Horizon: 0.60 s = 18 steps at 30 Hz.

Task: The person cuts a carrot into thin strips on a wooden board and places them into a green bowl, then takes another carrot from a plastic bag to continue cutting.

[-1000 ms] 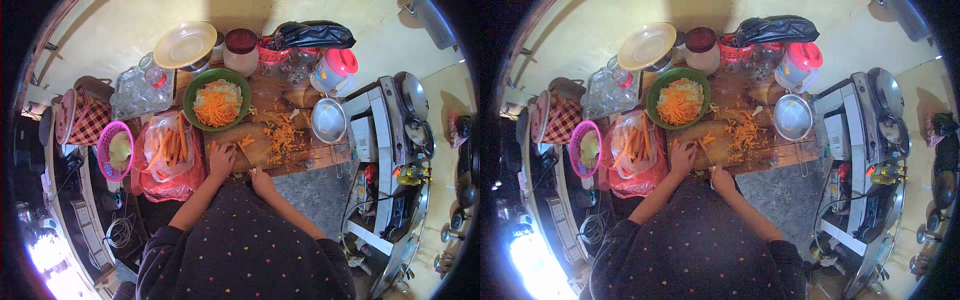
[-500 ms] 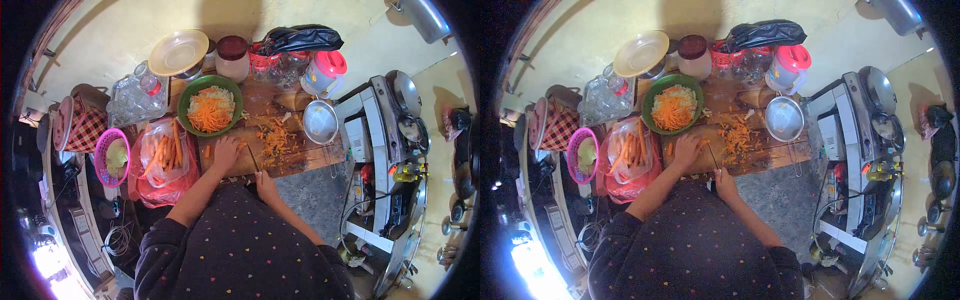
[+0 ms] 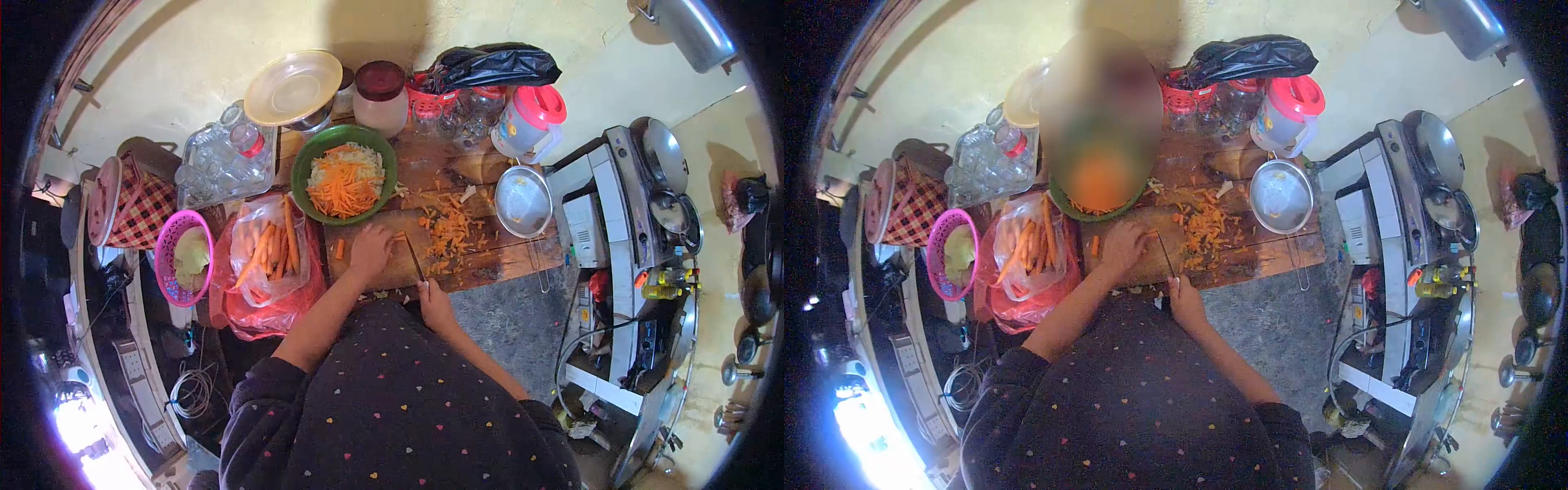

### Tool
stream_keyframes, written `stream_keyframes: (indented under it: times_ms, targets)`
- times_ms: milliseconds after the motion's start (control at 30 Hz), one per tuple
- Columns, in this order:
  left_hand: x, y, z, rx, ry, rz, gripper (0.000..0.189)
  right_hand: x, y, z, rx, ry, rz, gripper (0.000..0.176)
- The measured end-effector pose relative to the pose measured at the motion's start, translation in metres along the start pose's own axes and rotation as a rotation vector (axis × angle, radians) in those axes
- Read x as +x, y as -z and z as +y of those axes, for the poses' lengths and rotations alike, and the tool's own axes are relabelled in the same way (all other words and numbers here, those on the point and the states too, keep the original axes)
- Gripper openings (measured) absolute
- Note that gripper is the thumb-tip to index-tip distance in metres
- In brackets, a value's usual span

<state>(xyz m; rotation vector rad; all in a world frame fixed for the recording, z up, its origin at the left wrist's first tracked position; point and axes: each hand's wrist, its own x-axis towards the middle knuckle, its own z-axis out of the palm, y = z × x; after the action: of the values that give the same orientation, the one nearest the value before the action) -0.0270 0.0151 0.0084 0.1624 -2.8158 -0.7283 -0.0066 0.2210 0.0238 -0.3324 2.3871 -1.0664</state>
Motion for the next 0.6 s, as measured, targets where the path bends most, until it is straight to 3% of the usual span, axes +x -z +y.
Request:
stream_keyframes:
  times_ms: [100,200,300,600]
  targets:
    - [-0.006,0.020,0.001,-0.190,0.069,0.093,0.016,0.000,-0.002,0.004,-0.025,-0.017,-0.029,0.040]
    - [-0.021,0.026,-0.022,-0.214,0.088,0.007,0.015,0.000,-0.002,0.002,-0.063,-0.017,-0.088,0.041]
    - [-0.035,0.025,-0.035,-0.160,-0.037,0.012,0.014,-0.001,-0.003,-0.001,-0.084,0.018,-0.125,0.042]
    - [-0.040,0.011,-0.039,-0.005,-0.133,-0.015,0.019,0.003,-0.005,-0.007,-0.118,0.005,-0.178,0.042]
